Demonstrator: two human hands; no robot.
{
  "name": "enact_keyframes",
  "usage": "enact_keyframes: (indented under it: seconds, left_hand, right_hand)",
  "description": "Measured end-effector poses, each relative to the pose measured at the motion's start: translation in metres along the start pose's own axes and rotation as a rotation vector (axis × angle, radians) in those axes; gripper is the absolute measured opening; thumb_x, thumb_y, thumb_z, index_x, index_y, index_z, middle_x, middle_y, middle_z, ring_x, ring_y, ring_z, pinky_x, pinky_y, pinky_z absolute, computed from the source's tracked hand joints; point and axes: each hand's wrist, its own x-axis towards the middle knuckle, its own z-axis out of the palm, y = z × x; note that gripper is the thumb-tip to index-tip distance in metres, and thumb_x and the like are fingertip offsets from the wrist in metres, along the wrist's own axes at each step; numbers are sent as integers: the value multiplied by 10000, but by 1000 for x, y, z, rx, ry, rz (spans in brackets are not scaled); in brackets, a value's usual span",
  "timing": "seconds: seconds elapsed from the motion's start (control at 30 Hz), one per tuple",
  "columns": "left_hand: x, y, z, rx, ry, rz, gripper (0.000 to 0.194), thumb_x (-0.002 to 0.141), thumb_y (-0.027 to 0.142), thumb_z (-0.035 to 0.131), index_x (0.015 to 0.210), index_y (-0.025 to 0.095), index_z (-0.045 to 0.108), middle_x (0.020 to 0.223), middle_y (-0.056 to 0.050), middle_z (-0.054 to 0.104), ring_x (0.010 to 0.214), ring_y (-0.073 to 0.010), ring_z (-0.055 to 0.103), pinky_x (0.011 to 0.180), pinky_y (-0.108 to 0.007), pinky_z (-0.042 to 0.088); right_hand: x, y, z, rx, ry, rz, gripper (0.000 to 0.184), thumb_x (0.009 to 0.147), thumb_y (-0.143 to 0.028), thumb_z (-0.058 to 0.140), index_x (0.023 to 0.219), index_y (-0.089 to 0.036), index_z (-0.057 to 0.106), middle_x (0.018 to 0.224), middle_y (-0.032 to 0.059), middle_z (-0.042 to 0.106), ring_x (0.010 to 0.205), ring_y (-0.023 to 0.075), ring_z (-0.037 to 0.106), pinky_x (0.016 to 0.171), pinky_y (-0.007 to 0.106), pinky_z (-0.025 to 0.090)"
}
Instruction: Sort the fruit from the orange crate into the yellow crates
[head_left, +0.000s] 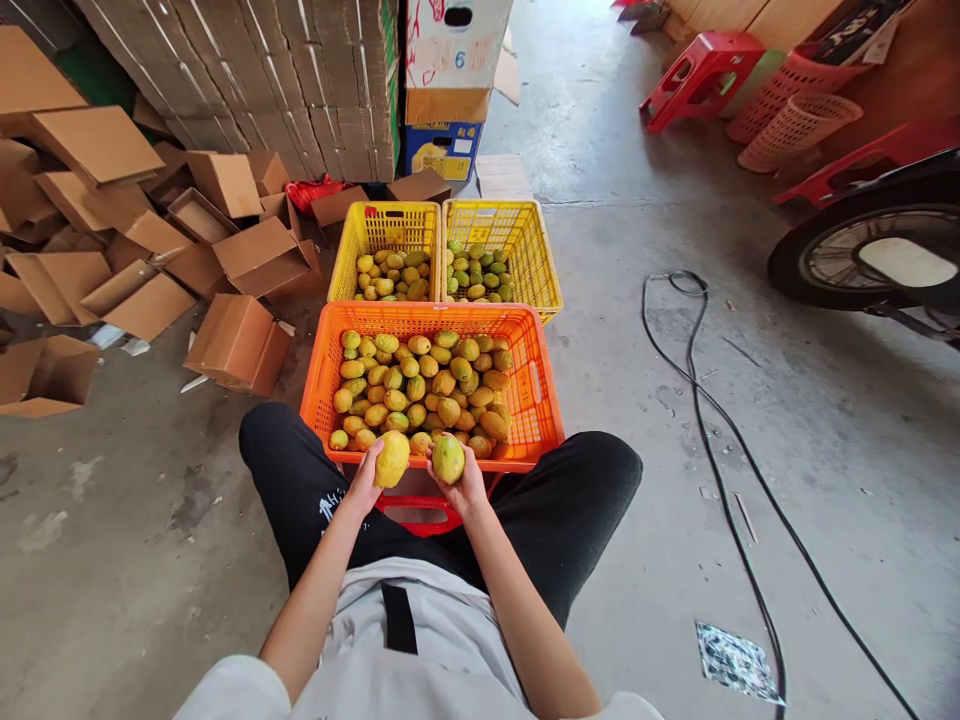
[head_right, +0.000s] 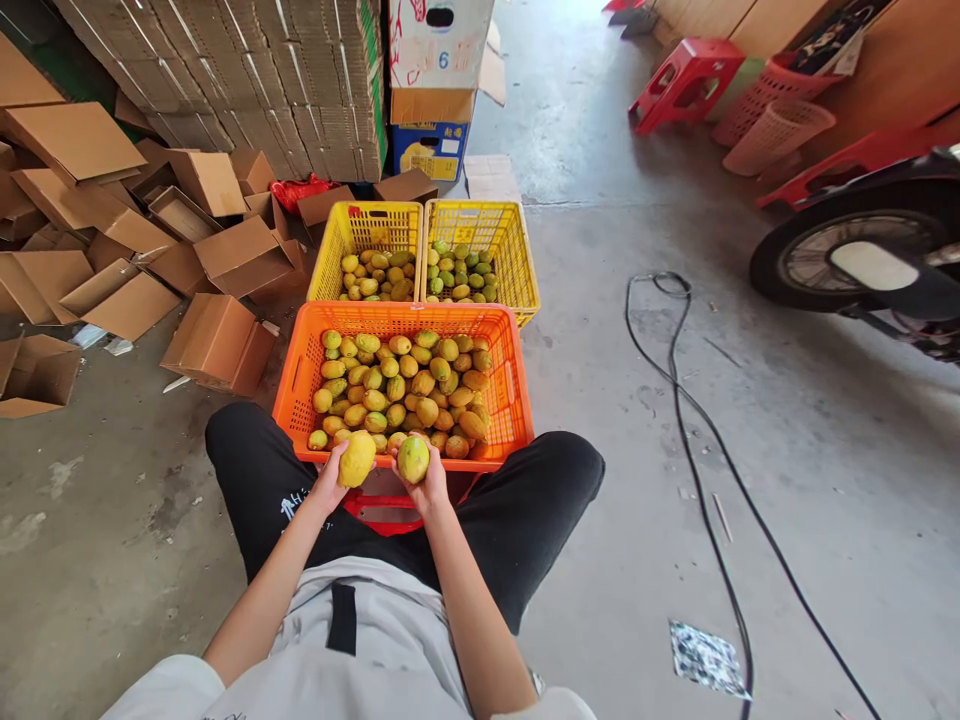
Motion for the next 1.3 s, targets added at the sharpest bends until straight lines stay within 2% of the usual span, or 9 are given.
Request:
enact_keyframes:
  seconds: [0.13, 0.23, 0.4, 0.57, 0.67, 0.8, 1.03, 1.17, 1.3]
  left_hand:
    - [-3, 4, 4, 13, -36, -51, 434, 1001, 404, 464, 1201, 89, 685, 958, -161, 780, 846, -269, 759, 792, -399, 629]
    - [-5, 5, 2, 29, -44, -60, 452, 999, 432, 454, 1146, 79, 694, 960, -180, 777, 831, -277, 758, 729, -394, 634]
    - [-6, 1, -2, 104, -33, 26, 398, 827, 419, 768, 1093, 148, 649, 973, -129, 758, 806, -252, 746, 708, -385, 636]
    - [-3, -4, -3, 162, 32, 96, 528, 627, 259, 939, 1027, 193, 600, 950, -69, 727, 785, -201, 721, 759, -369, 633]
    - [-2, -4, -3, 122, 57, 71, 520, 647, 269, 927, 1043, 193, 600, 966, -74, 731, 797, -198, 721, 759, -360, 636]
    - [-2, -1, -1, 45, 108, 54, 523, 699, 279, 891, 1133, 199, 611, 995, -63, 736, 800, -192, 726, 719, -334, 635]
    - [2, -2, -2, -3, 159, 29, 309, 824, 328, 767, 1065, 169, 655, 973, -54, 748, 795, -178, 718, 668, -288, 604]
    - [5, -3, -3, 16, 143, 57, 328, 847, 374, 716, 1116, 196, 654, 1025, -40, 762, 905, -180, 736, 677, -232, 569]
    - [4, -2, -1, 17, 147, 2, 292, 916, 410, 596, 1068, 167, 649, 957, -76, 769, 927, -223, 748, 715, -274, 586]
  right_hand:
    - [1, -1, -2, 4, 14, 0, 185, 889, -251, 524, 1014, -216, 658, 855, 54, 774, 699, 206, 747, 575, 325, 614]
    - [0, -1, -3, 7, 30, 8, 155, 894, -257, 540, 980, -216, 662, 829, 43, 765, 690, 195, 740, 566, 307, 607]
    - [-6, 1, -2, -73, -8, 53, 192, 863, -380, 702, 944, -208, 679, 782, 28, 739, 727, 178, 733, 618, 274, 608]
    - [-8, 3, -3, -176, -119, -86, 371, 694, -322, 870, 1009, -257, 684, 914, -20, 743, 806, 180, 727, 721, 322, 628]
    - [-7, 3, -4, -184, -140, -119, 391, 683, -289, 867, 1024, -258, 679, 925, -20, 742, 817, 183, 730, 724, 315, 628]
    - [-5, 2, -4, -151, -139, -82, 282, 778, -266, 745, 1051, -235, 678, 891, 0, 747, 783, 180, 739, 723, 307, 627]
    - [-3, -1, -4, -61, -122, -23, 226, 874, -324, 551, 1022, -202, 671, 807, 62, 754, 728, 206, 740, 647, 312, 623]
    - [-2, -3, -6, -24, -92, -19, 211, 874, -295, 529, 1032, -225, 650, 843, 59, 766, 723, 206, 747, 588, 305, 614]
    - [-1, -4, -7, -8, -85, -7, 208, 865, -283, 560, 1052, -242, 641, 856, 43, 769, 746, 221, 758, 575, 328, 625]
